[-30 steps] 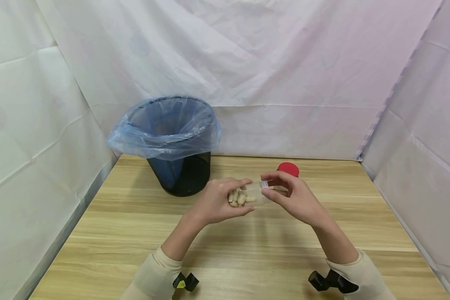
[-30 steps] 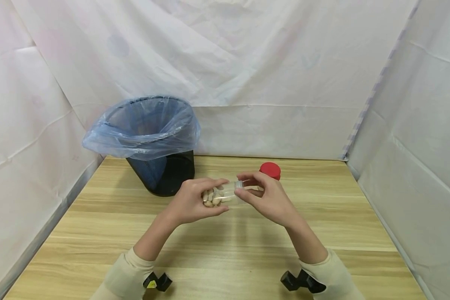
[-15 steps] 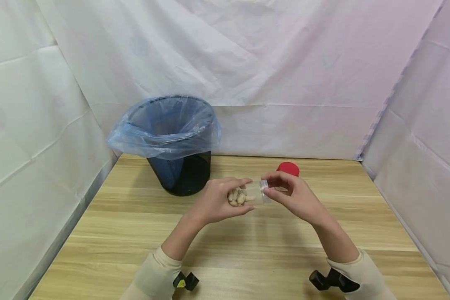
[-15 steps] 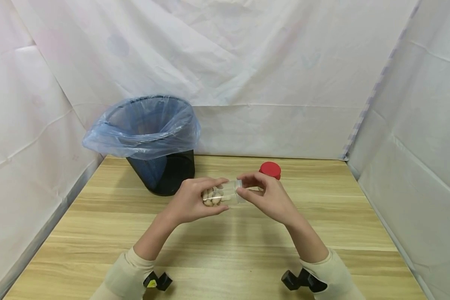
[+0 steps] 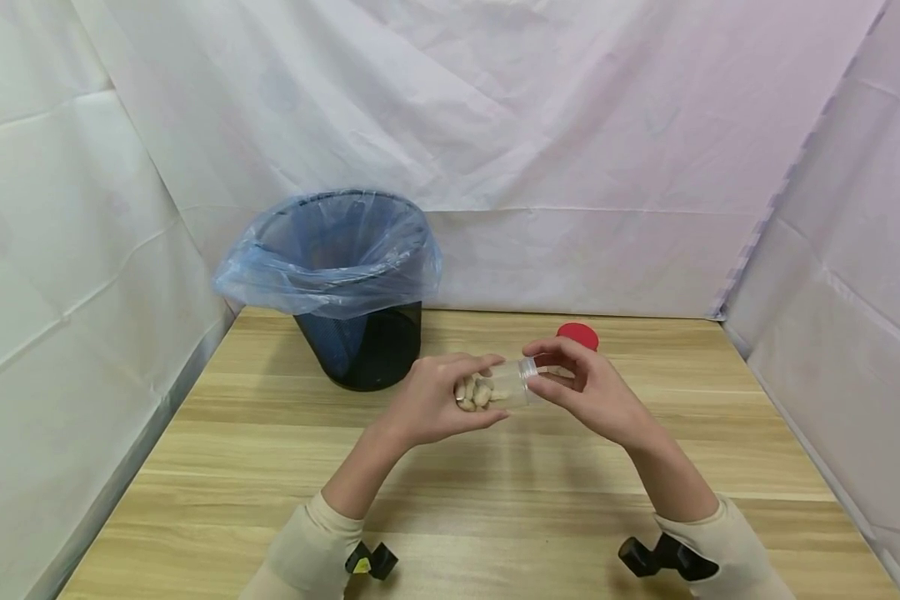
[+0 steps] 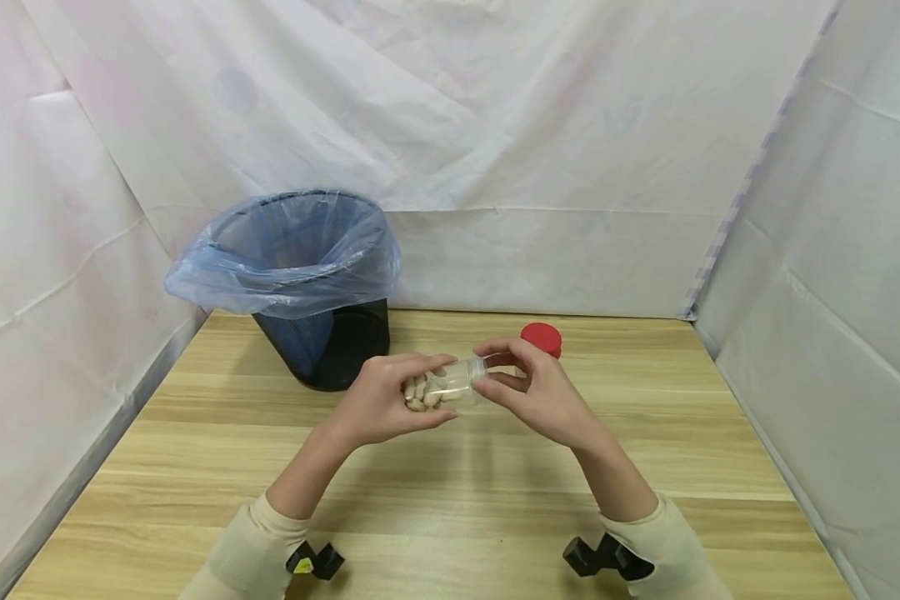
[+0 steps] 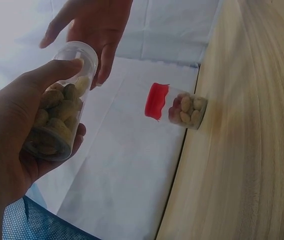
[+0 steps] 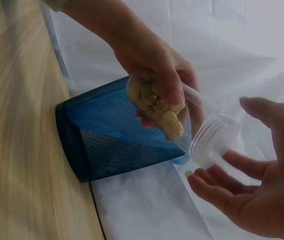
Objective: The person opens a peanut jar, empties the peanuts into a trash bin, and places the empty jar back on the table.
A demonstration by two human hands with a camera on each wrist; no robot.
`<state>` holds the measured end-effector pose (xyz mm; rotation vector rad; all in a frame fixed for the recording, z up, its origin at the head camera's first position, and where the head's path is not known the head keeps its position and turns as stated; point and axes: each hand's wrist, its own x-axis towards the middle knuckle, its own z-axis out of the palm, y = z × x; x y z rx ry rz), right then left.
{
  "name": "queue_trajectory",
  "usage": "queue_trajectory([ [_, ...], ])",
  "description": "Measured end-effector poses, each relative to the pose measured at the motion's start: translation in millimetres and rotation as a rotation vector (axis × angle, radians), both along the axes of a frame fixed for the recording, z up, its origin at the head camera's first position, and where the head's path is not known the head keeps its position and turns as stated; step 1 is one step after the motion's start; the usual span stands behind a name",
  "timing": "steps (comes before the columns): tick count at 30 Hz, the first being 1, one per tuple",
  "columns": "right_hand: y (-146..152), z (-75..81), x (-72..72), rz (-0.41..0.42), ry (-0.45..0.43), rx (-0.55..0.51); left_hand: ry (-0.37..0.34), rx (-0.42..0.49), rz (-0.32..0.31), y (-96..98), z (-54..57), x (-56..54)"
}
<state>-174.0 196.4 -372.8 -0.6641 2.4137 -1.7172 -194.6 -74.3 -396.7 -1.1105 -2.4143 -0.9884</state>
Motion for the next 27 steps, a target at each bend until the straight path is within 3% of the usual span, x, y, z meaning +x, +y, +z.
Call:
queue_trajectory([
  [4, -0.7, 1.2, -1.2, -0.07, -0.048, 0.081, 0.004, -0.012, -0.003, 0.6, 0.9, 0.4],
  [11, -0.7, 1.6, -0.9, -0.087, -0.127, 0.116, 0.008, -0.025, 0.003, 0.3, 0.3, 0.8],
  [16, -0.1, 0.9, -1.2, -0.077, -0.122, 0.113, 0.013, -0.028, 0.0, 0.2, -0.5, 0.5],
  [22, 1.7, 1.5, -2.1, -0.046, -0.057, 0.118, 0.027, -0.016, 0.006, -0.3, 0.4, 0.5],
  [27, 2.7, 1.1, -0.8, 0.009, -0.036, 0.056, 0.014, -0.013, 0.005, -1.0, 0.7, 0.6],
])
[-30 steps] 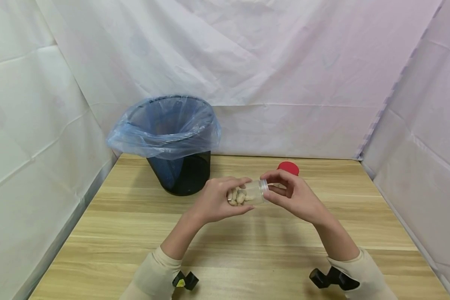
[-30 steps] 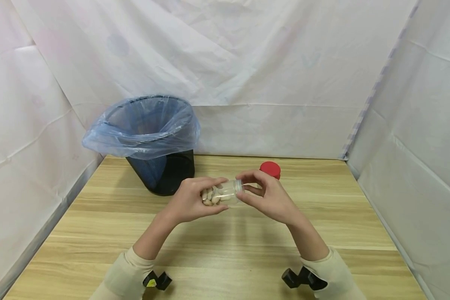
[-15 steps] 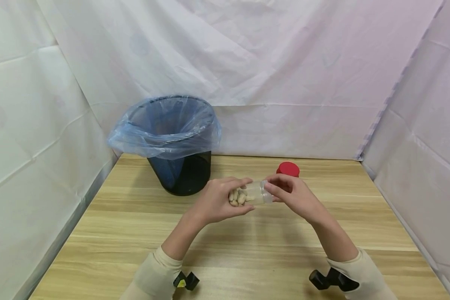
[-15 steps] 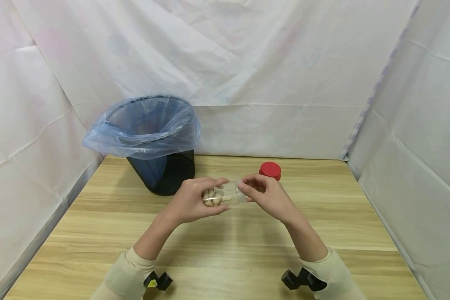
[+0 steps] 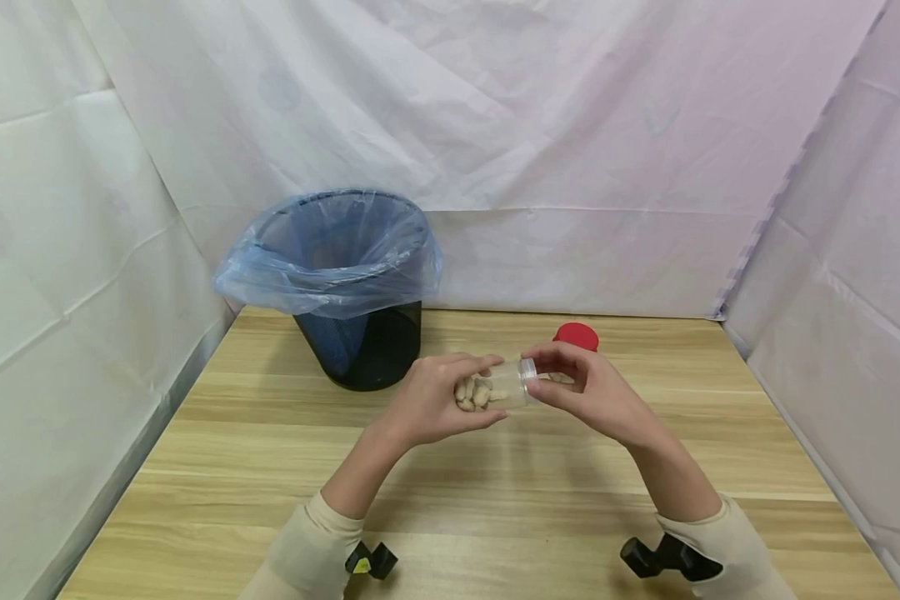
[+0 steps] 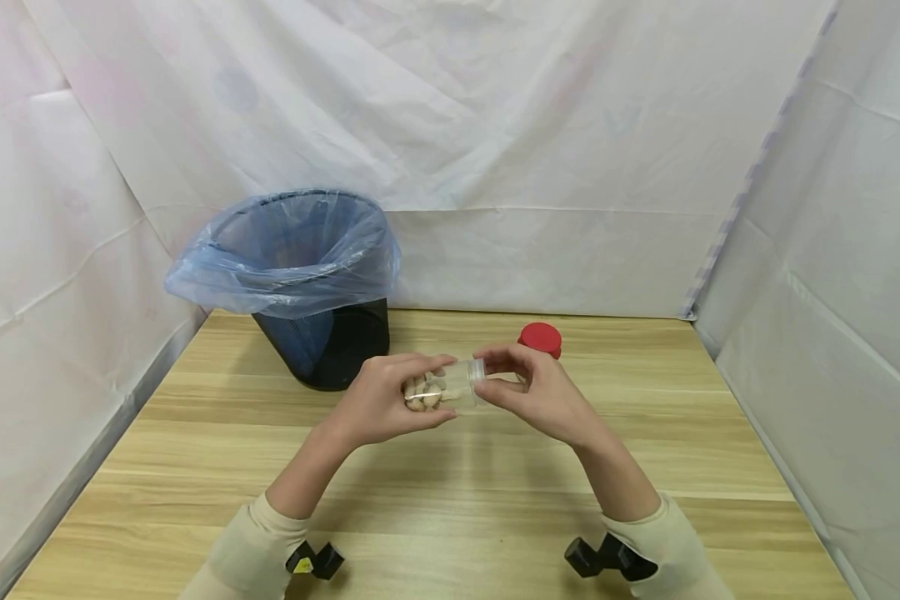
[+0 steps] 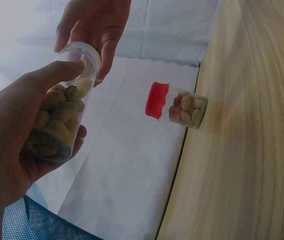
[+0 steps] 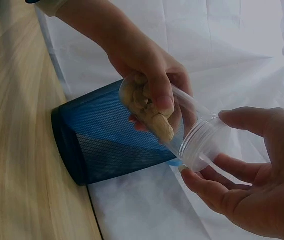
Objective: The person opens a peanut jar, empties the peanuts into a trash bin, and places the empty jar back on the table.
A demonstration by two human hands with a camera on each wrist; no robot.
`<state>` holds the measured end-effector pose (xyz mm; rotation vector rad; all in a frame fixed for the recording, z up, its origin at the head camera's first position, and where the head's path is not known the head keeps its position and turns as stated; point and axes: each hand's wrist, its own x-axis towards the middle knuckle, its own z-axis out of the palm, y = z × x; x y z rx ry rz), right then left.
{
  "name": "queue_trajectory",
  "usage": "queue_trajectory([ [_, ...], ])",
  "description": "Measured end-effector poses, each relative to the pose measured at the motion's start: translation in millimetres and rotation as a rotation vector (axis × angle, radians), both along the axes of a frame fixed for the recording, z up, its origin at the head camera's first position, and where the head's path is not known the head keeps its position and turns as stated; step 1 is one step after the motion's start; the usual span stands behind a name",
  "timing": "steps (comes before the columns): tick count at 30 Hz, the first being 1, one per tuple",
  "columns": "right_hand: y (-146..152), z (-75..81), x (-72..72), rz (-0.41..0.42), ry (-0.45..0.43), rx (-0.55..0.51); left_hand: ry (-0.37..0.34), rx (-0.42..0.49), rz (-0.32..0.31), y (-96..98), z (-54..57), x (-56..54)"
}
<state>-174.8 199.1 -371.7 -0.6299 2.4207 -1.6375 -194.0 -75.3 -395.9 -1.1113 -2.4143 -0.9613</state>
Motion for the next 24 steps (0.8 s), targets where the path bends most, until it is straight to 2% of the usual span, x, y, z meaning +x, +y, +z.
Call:
queue_trajectory([
  [5, -0.3, -0.2, 0.4, 0.032, 0.001, -0.04, -0.014, 0.004, 0.002, -0.1, -0.4, 0.1],
  [9, 0.0, 0.8, 0.3, -0.017, 0.008, 0.015, -0.011, 0.001, 0.001, 0.7, -0.3, 0.2],
  [14, -0.4, 2.8, 0.4, -0.096, -0.061, 0.057, 0.005, -0.015, -0.002, 1.5, -1.1, 0.5],
  [18, -1.1, 3.0, 0.0, -0.107, -0.099, 0.058, 0.011, -0.022, -0.003, 2.0, -1.6, 0.6],
  [24, -0.9, 2.4, -0.3, -0.099, -0.087, 0.075, 0.014, -0.022, -0.004, 1.8, -1.2, 1.1],
])
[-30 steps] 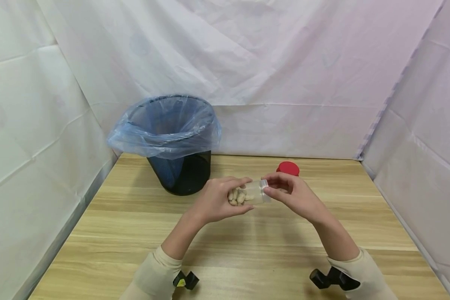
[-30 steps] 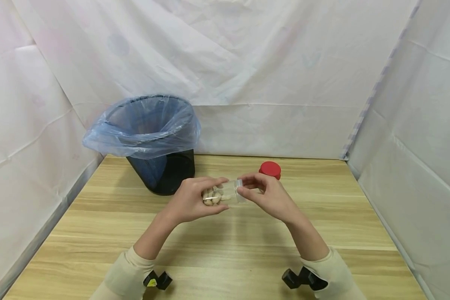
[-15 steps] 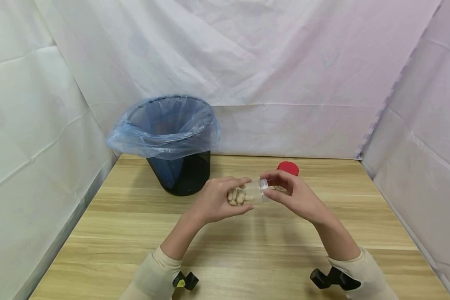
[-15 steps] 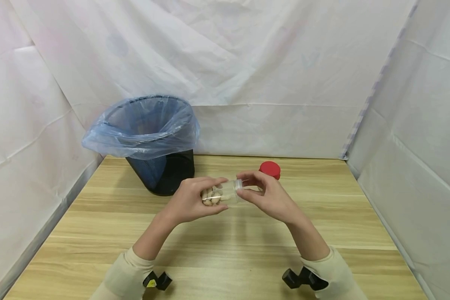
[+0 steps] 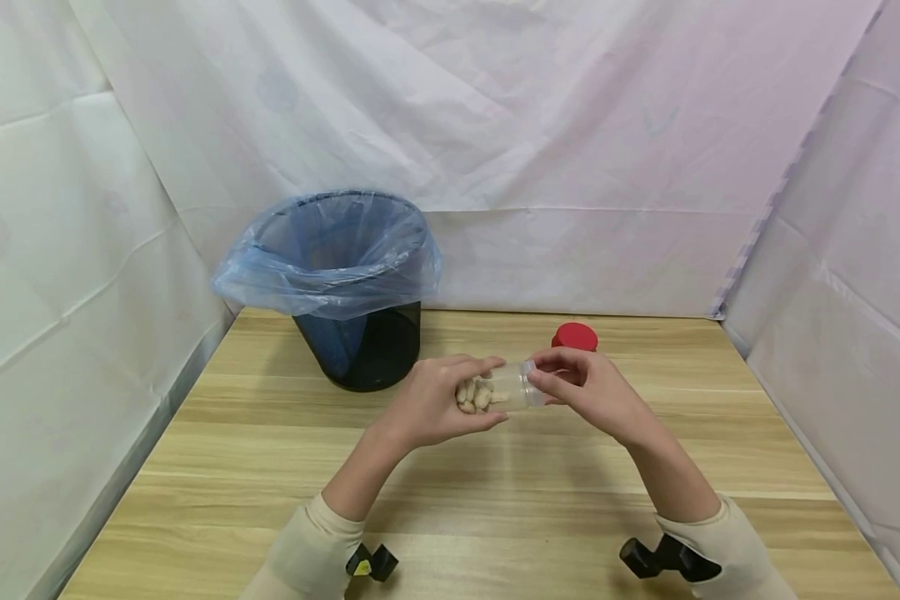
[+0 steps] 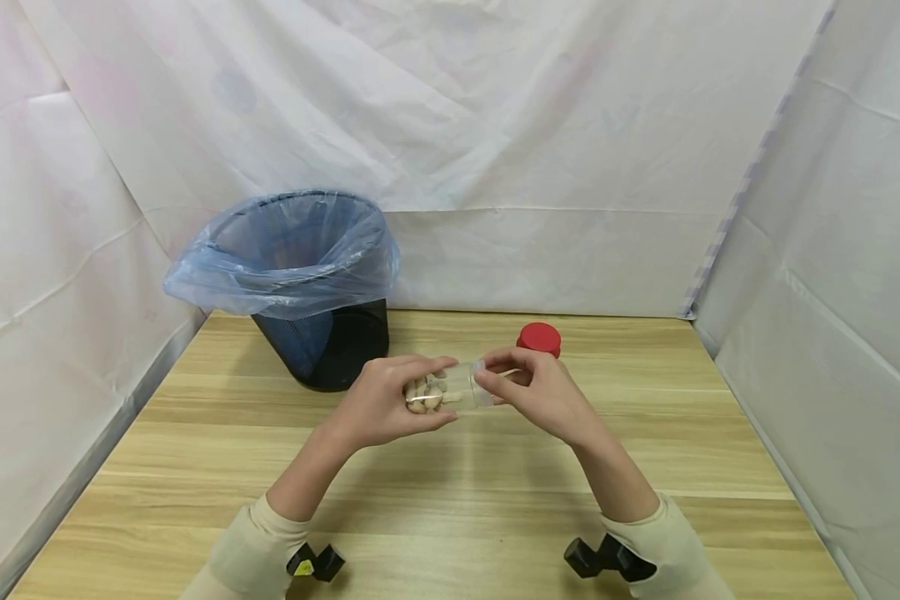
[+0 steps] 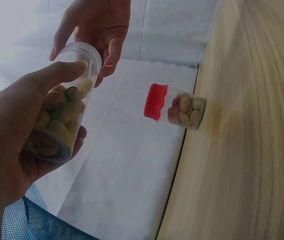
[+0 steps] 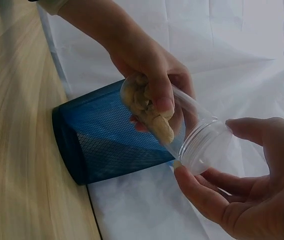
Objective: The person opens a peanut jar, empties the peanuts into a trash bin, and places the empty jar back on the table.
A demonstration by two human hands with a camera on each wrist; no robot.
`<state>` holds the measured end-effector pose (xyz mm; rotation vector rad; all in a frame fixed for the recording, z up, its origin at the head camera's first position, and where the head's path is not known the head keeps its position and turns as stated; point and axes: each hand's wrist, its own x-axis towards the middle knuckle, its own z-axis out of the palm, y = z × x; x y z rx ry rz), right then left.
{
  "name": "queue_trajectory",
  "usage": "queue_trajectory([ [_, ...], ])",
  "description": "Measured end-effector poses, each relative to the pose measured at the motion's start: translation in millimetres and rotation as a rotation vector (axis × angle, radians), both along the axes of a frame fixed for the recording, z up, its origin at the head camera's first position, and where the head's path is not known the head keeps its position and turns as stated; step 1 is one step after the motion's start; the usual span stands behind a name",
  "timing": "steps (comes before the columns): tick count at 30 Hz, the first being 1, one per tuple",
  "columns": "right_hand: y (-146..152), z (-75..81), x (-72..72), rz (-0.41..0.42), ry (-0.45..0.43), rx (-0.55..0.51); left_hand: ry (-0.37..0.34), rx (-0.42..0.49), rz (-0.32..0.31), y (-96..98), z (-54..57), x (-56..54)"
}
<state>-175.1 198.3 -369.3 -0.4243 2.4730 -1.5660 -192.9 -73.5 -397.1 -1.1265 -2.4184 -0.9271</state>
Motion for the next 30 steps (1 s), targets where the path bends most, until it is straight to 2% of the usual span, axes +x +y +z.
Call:
queue_trajectory([
  [5, 1.3, 0.1, 0.6, 0.04, 0.032, -0.022, -0.004, 0.007, 0.003, -1.0, 0.1, -0.1],
  [15, 1.6, -1.7, 0.2, 0.129, 0.058, -0.136, -0.018, 0.013, 0.011, -1.6, -0.1, -0.7],
  [17, 1.5, -1.1, 0.3, 0.122, 0.065, -0.116, -0.021, 0.013, 0.011, -1.7, -0.2, -1.3],
  [22, 0.7, 1.2, 0.4, 0.041, 0.046, -0.028, -0.02, 0.008, 0.007, -1.5, 0.0, -1.5],
  [30, -1.3, 0.6, -0.7, -0.013, -0.03, -0.009, 0.0, -0.009, 0.01, -0.2, -0.4, -0.8],
])
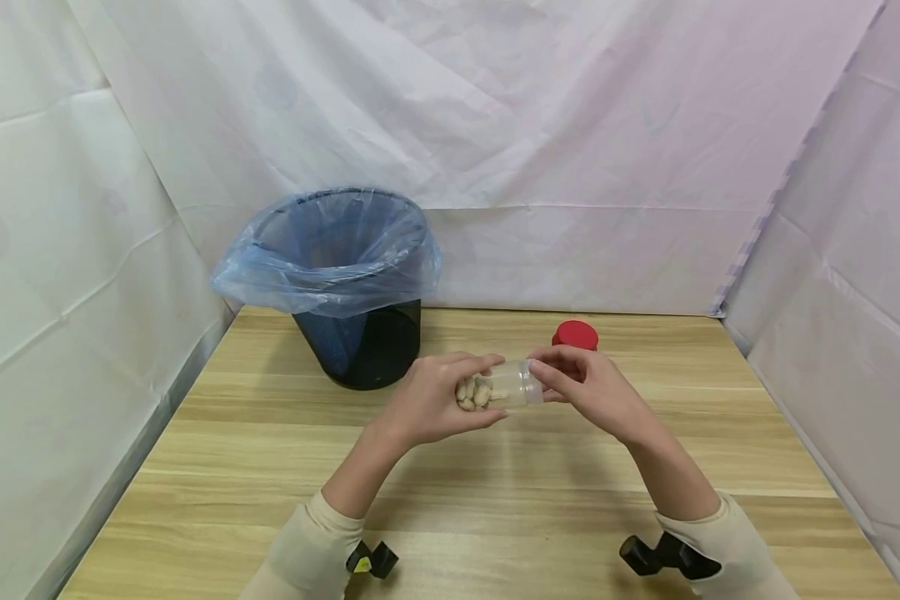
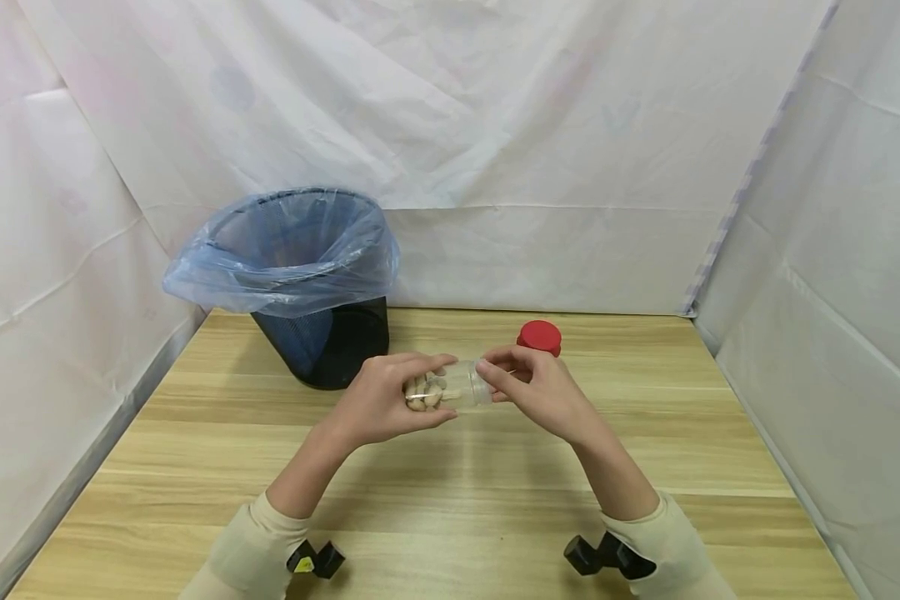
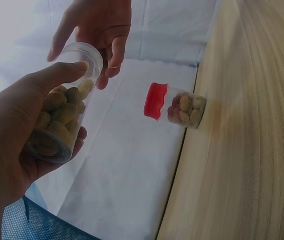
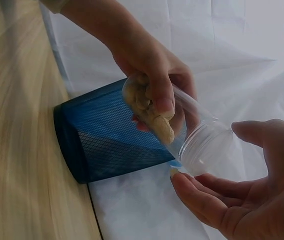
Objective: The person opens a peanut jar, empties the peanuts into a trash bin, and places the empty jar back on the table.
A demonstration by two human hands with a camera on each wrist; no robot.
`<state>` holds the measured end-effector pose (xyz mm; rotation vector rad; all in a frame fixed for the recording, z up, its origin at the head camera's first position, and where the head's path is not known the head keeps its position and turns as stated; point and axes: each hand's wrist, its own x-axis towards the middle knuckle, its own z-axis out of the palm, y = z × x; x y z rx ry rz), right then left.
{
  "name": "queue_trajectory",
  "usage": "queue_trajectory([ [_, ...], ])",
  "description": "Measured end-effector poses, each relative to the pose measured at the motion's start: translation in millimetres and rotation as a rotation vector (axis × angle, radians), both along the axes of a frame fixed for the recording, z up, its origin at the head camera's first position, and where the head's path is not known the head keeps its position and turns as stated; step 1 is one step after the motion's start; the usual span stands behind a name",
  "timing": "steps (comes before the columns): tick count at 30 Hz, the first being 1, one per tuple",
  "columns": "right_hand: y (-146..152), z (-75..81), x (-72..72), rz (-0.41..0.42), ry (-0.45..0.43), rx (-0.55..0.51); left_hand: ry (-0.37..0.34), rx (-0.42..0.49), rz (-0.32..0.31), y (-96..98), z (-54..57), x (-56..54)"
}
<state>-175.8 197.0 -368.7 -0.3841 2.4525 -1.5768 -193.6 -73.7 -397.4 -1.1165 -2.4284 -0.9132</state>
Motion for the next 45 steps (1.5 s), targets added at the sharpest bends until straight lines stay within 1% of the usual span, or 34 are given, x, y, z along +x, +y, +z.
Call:
queue_trajectory([
  [7, 0.5, -2.0, -1.1, 0.014, 0.012, 0.002, 0.015, -0.01, 0.002, 0.5, -0.3, -0.5],
  [13, 2.3, -2.6, -0.5, 0.056, 0.08, 0.006, 0.003, -0.004, 0.008, -1.1, -0.2, -1.2],
  [16, 2.4, -3.2, -0.5, 0.088, 0.105, -0.033, -0.006, -0.001, 0.011, -2.0, -0.2, -1.4],
  [23, 2.2, -4.0, -0.6, 0.154, 0.107, -0.153, -0.027, 0.004, 0.011, -2.8, 0.4, -1.3],
  [28, 2.2, -3.3, 0.0, 0.173, 0.115, -0.171, -0.041, 0.007, 0.01, -2.4, 0.2, -1.6],
  [30, 2.0, -2.8, 0.2, 0.17, 0.119, -0.159, -0.039, 0.004, 0.01, -2.3, 0.1, -1.6],
  [32, 2.0, -2.1, 0.6, 0.143, 0.127, -0.123, -0.033, 0.002, 0.008, -2.1, 0.1, -1.7],
  [38, 1.9, 1.9, 2.5, 0.012, 0.103, 0.063, -0.013, -0.009, 0.0, -1.5, 0.6, -0.7],
  [41, 1.1, 2.1, 2.5, 0.0, 0.094, 0.108, -0.012, -0.006, -0.003, -1.2, 0.8, 0.0],
  [45, 0.9, 0.3, 1.7, 0.009, 0.106, 0.113, -0.01, -0.004, -0.004, -1.0, 0.6, -0.3],
])
